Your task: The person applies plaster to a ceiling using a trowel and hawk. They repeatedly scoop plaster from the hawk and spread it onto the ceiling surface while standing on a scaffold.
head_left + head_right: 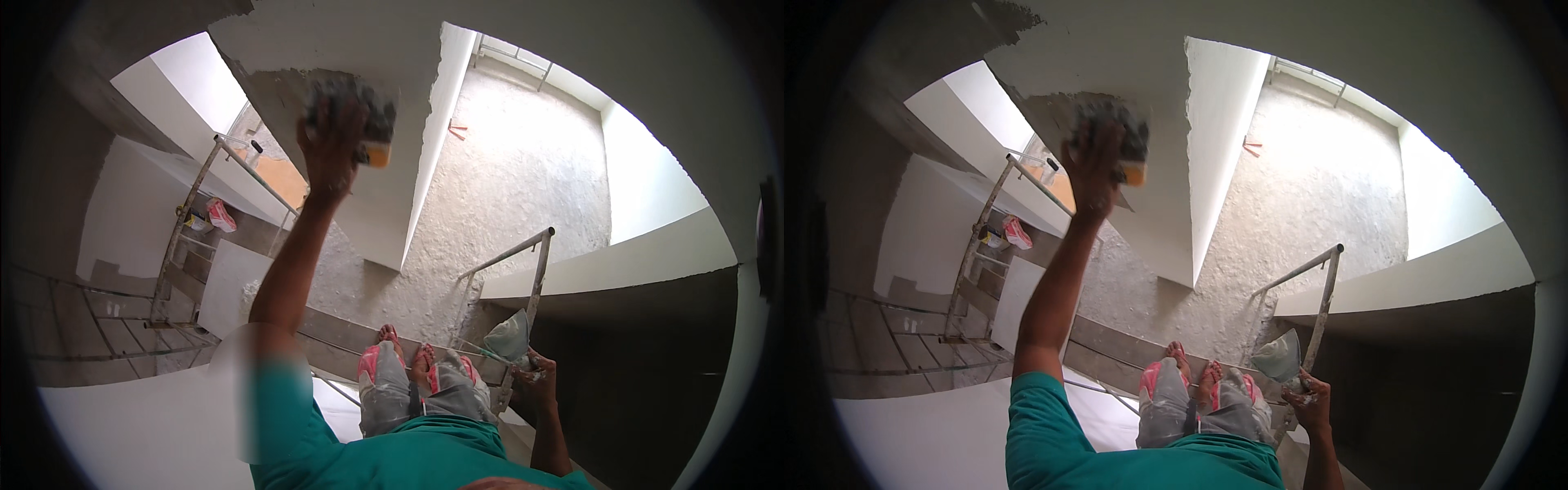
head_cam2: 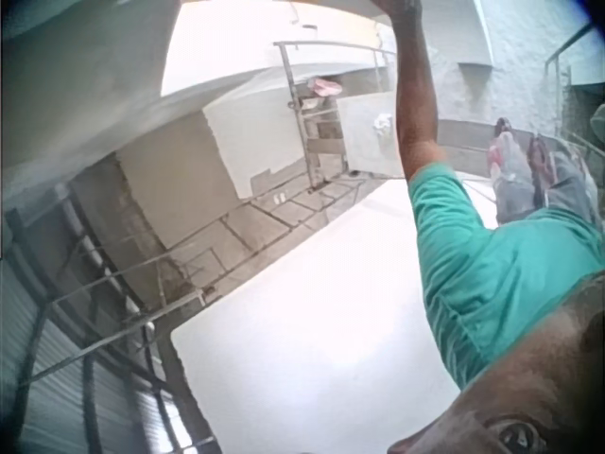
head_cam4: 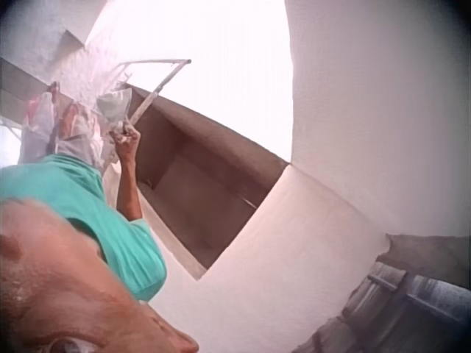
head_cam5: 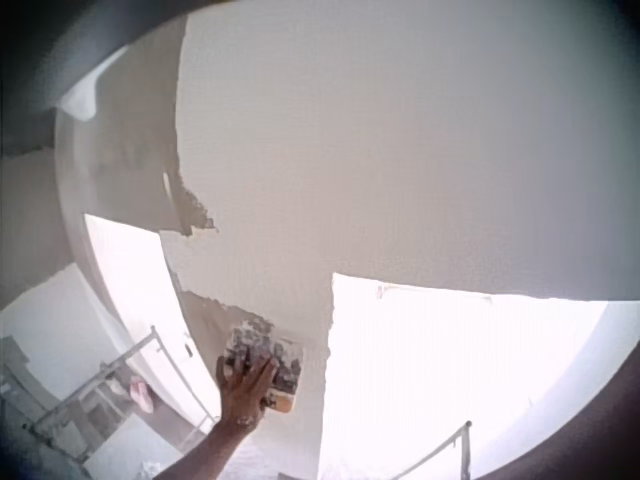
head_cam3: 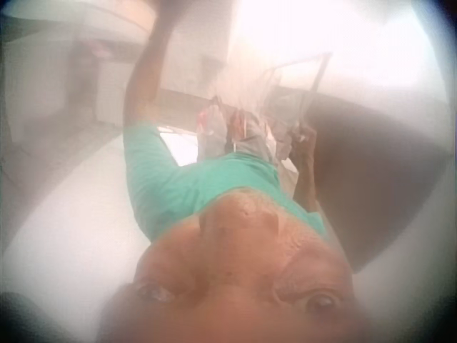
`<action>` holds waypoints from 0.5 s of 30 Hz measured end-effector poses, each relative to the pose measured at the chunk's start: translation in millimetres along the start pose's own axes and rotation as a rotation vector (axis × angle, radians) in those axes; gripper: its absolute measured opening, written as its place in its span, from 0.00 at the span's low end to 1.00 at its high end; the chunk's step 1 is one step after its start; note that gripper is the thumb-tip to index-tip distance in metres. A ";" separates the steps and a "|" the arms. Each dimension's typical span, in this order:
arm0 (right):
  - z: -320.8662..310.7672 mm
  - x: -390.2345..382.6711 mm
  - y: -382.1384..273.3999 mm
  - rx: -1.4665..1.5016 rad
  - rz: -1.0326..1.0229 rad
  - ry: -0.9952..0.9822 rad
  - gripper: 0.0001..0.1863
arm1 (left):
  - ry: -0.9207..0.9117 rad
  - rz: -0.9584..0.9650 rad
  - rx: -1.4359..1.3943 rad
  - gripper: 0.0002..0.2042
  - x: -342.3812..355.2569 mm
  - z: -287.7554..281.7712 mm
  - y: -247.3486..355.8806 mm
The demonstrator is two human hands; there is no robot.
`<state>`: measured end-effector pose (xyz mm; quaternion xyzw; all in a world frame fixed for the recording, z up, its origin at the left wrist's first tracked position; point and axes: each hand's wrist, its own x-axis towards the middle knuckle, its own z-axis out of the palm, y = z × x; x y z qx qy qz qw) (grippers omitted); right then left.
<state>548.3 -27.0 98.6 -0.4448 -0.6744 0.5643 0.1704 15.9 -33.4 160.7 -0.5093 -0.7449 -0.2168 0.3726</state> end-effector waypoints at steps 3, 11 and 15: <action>8.6 -5.6 -4.9 -0.015 -0.002 0.013 0.25 | 0.216 0.037 0.018 0.41 69.8 -39.7 -13.0; 2.3 -2.9 11.6 -0.024 0.013 -0.012 0.23 | 0.226 0.084 0.079 0.33 136.6 -43.9 -8.2; -2.8 -4.4 19.7 -0.059 0.021 0.009 0.22 | 0.229 0.084 0.061 0.39 110.7 -9.0 3.0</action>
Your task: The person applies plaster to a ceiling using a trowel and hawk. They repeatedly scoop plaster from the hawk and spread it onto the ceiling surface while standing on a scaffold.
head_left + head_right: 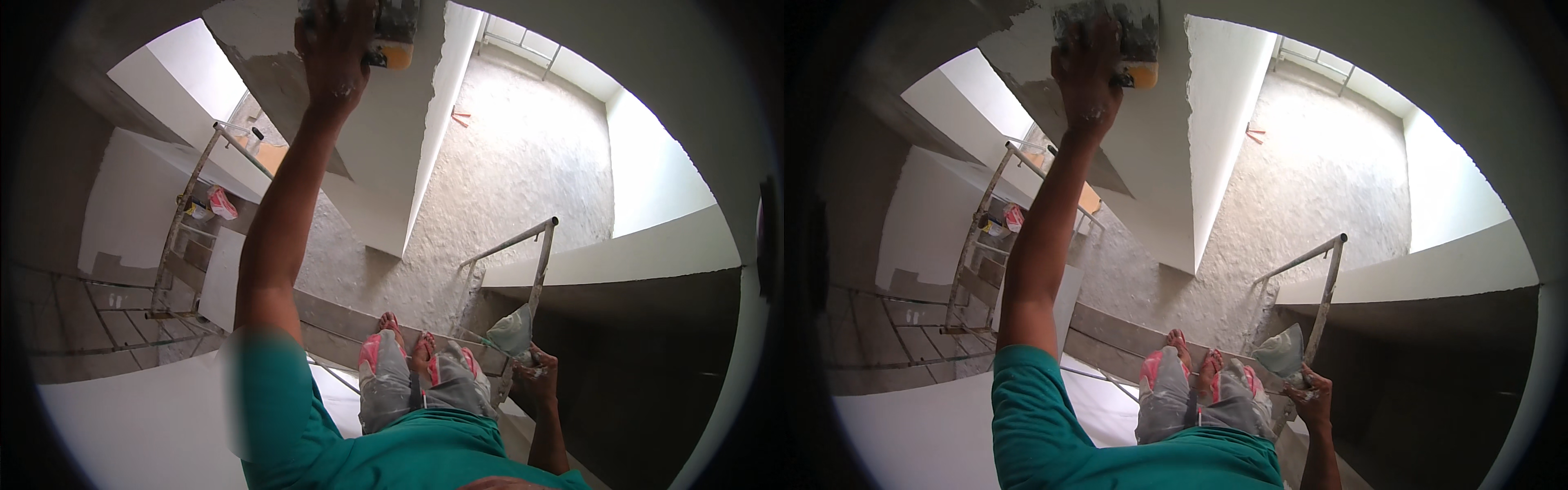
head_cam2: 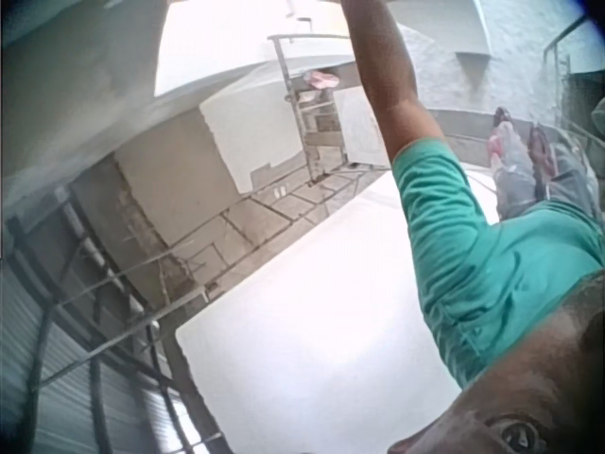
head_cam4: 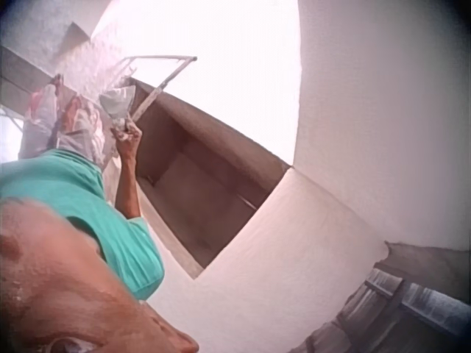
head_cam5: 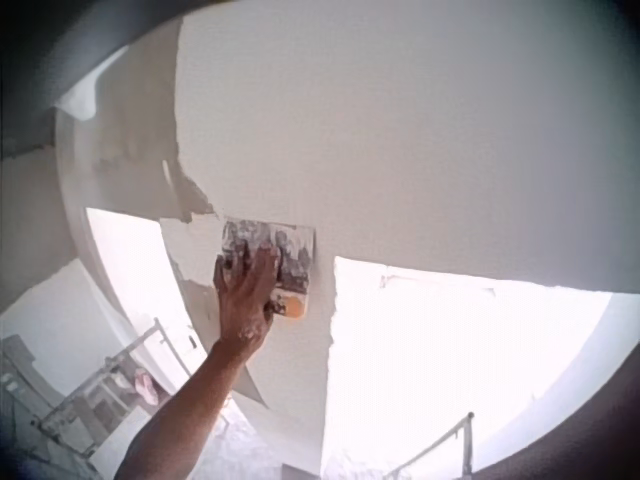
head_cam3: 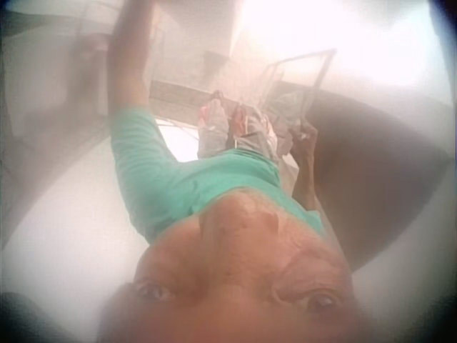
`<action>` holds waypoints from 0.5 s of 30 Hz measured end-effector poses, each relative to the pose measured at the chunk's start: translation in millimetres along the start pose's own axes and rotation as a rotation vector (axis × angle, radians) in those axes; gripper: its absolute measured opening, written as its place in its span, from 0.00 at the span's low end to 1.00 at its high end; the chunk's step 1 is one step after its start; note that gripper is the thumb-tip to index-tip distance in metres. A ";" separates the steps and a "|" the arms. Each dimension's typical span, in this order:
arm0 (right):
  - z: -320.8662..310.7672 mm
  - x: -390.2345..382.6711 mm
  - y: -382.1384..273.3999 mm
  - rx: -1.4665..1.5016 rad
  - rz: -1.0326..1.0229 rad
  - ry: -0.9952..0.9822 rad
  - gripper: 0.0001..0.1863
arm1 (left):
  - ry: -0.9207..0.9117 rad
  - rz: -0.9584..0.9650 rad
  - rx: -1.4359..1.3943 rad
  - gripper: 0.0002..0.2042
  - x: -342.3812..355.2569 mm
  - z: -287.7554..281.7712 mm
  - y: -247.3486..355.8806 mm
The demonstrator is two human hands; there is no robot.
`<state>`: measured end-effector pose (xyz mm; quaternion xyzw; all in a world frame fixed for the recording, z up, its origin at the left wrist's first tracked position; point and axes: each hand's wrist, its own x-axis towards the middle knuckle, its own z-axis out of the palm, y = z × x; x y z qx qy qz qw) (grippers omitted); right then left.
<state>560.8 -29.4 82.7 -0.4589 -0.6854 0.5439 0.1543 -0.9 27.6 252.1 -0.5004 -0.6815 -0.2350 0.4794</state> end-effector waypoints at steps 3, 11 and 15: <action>1.5 1.0 8.2 -0.008 0.007 0.008 0.21 | -0.053 -0.009 0.019 0.41 -41.9 22.9 -0.4; 1.4 0.2 -16.3 0.019 0.012 -0.023 0.24 | -0.216 -0.094 -0.073 0.41 -100.5 -6.4 12.1; 8.7 -0.8 -1.7 0.052 -0.062 0.037 0.26 | 0.041 -0.013 -0.038 0.45 -8.5 -33.4 -2.6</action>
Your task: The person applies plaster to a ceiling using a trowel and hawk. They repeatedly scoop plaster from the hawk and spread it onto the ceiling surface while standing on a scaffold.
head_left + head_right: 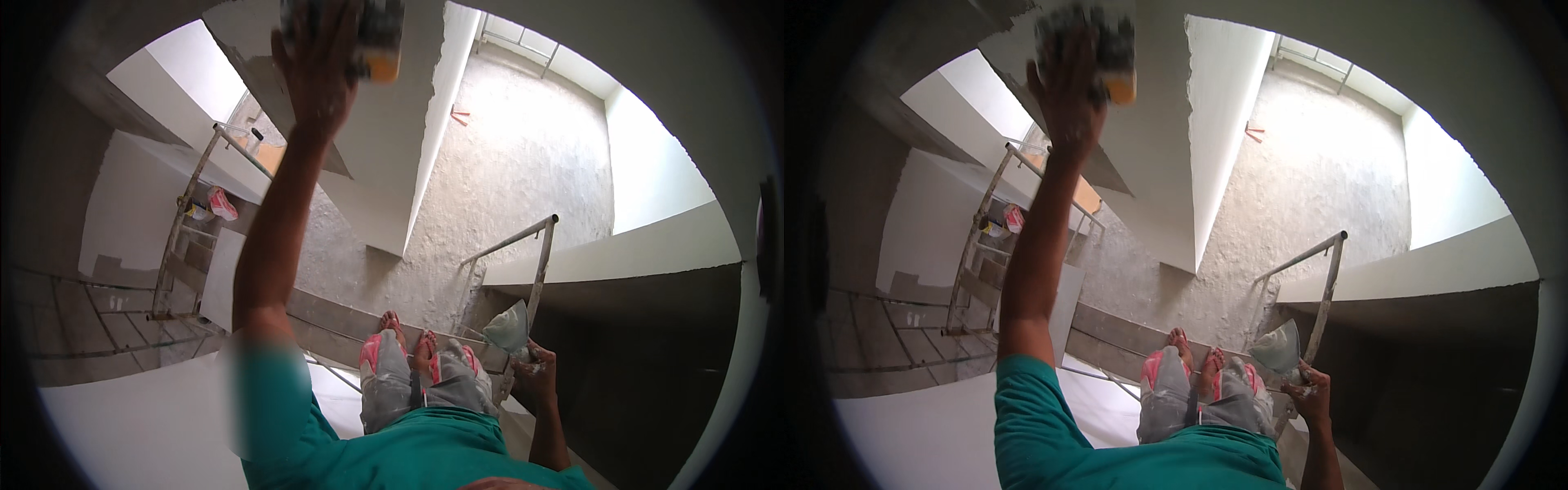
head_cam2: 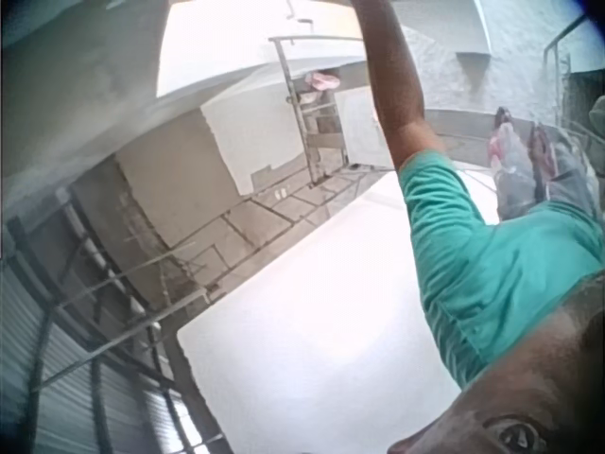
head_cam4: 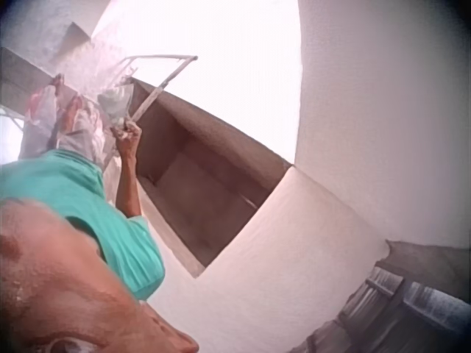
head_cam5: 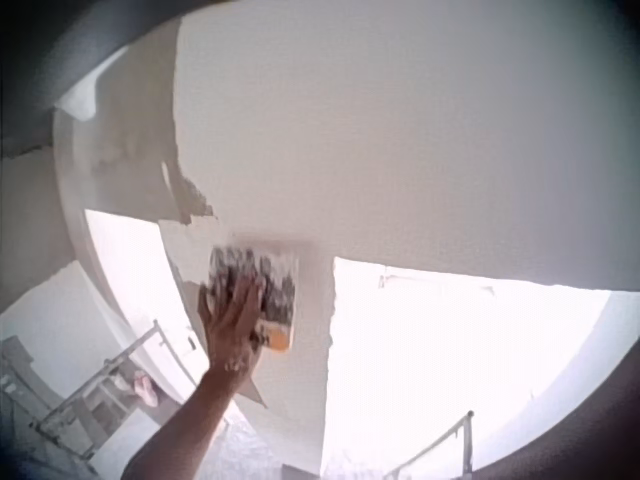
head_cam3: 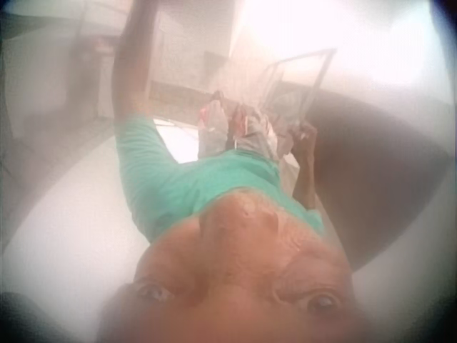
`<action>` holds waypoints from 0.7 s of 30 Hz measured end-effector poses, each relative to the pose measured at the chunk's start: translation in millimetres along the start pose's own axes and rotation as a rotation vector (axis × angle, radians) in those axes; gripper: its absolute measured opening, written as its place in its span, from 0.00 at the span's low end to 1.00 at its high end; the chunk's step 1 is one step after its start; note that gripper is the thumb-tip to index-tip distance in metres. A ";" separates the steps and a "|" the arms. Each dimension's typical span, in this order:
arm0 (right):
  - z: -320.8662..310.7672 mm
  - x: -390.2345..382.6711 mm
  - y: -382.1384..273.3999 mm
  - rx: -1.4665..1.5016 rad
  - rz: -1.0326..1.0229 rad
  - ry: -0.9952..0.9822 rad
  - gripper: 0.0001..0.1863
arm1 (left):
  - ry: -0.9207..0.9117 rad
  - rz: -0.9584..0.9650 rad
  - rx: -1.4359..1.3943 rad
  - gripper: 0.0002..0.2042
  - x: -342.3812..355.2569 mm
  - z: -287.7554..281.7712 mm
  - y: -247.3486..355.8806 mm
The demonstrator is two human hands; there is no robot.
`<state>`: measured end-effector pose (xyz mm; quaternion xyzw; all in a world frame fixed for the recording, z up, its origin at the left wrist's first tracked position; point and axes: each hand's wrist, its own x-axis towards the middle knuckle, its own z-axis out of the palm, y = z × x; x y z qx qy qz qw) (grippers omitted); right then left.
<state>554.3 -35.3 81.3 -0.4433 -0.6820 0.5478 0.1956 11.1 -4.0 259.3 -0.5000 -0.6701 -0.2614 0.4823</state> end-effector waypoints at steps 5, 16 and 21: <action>-4.8 3.4 2.7 -0.068 0.068 -0.064 0.28 | 0.062 0.027 0.084 0.33 49.4 1.7 0.8; -4.4 7.1 -3.7 -0.045 0.171 -0.067 0.24 | -0.202 -0.023 -0.038 0.41 -95.7 58.6 31.0; -3.9 7.8 -4.7 -0.032 0.055 -0.050 0.22 | -0.380 -0.084 -0.133 0.34 -163.9 50.9 33.4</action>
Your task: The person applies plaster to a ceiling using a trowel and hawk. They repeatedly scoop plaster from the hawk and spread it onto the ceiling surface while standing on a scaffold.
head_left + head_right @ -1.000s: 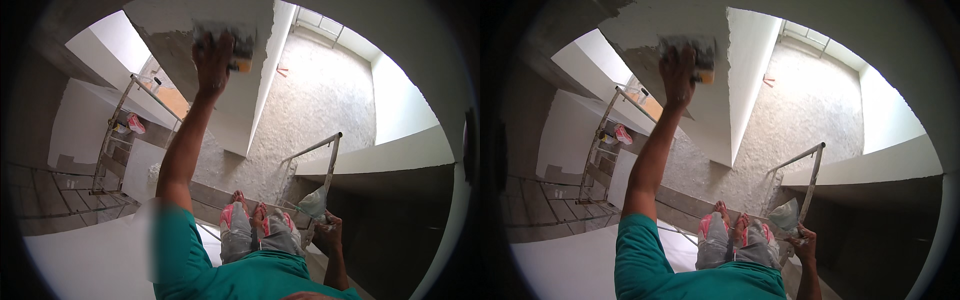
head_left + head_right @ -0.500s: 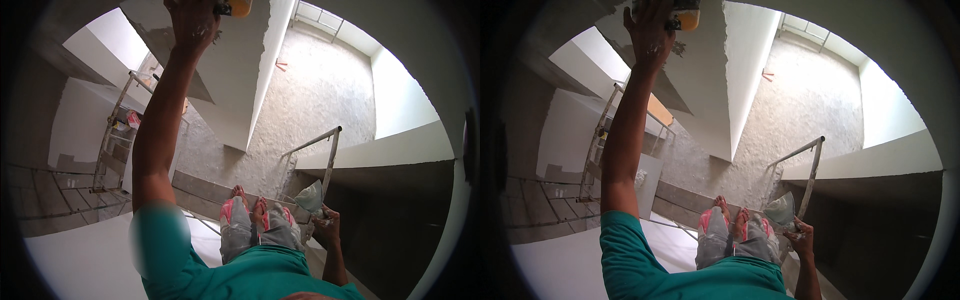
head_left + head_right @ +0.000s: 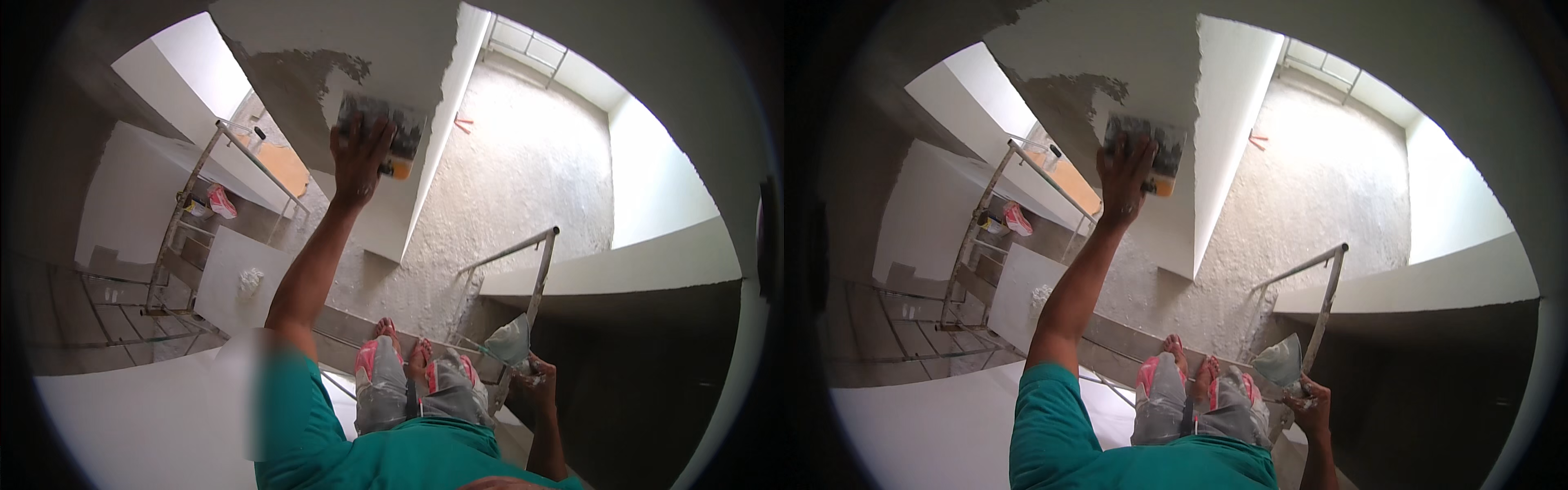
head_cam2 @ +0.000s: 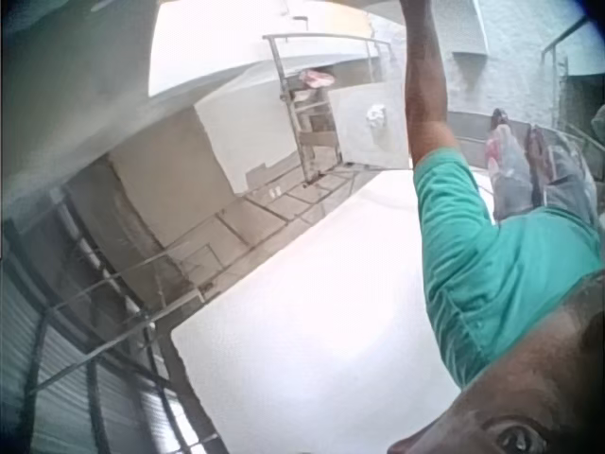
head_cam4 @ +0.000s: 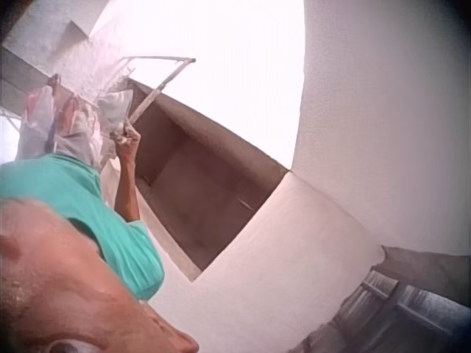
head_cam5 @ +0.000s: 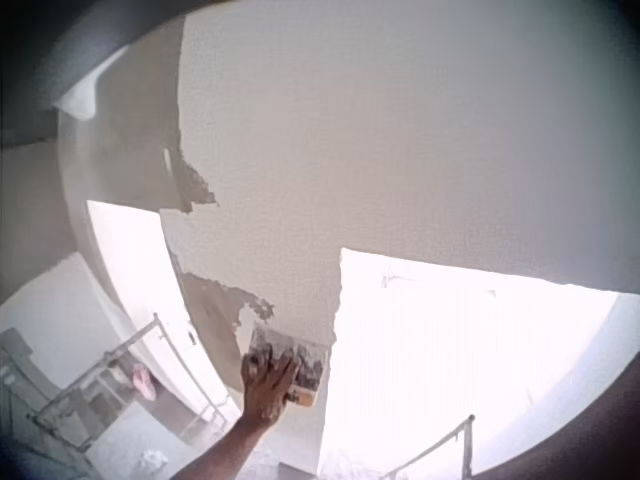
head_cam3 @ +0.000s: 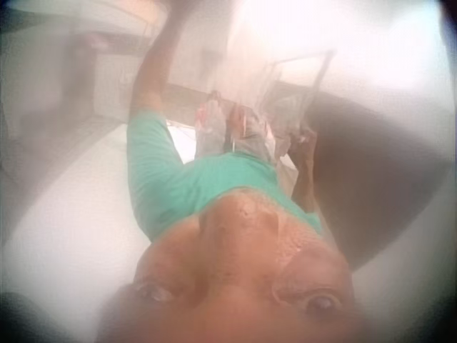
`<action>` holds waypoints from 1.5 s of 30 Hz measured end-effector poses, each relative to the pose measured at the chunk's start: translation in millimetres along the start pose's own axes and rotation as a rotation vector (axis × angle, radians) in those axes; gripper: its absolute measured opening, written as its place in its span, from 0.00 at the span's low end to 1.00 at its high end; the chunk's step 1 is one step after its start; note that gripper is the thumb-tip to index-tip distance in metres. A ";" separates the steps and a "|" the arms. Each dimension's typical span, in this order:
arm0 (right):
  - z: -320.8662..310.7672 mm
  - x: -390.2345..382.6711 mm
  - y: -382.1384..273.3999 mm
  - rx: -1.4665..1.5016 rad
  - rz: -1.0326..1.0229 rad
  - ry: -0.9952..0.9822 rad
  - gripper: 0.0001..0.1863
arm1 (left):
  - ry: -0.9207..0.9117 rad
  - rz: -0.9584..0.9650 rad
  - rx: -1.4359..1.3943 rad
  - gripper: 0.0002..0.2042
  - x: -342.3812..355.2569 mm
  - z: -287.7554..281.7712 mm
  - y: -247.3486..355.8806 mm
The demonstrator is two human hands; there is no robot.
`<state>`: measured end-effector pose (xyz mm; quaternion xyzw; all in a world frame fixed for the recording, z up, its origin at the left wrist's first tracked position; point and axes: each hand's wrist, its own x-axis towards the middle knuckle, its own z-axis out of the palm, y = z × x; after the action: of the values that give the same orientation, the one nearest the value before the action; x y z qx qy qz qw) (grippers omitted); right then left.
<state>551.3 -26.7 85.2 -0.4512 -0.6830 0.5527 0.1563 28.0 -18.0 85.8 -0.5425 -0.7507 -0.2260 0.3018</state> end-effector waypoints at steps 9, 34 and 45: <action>2.6 1.7 -4.5 0.006 0.014 -0.032 0.22 | 0.249 0.013 0.148 0.40 92.7 -100.0 -31.4; 4.3 2.5 -16.2 0.077 0.029 -0.014 0.20 | 0.205 0.041 0.205 0.41 82.6 -80.0 -40.0; 2.7 4.7 7.6 -0.009 -0.040 -0.088 0.25 | 0.424 0.083 0.193 0.32 188.2 -137.9 -8.5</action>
<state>550.2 -24.8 76.1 -0.4135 -0.7006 0.5656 0.1352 5.5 15.0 315.8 -0.4819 -0.6657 -0.2494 0.5124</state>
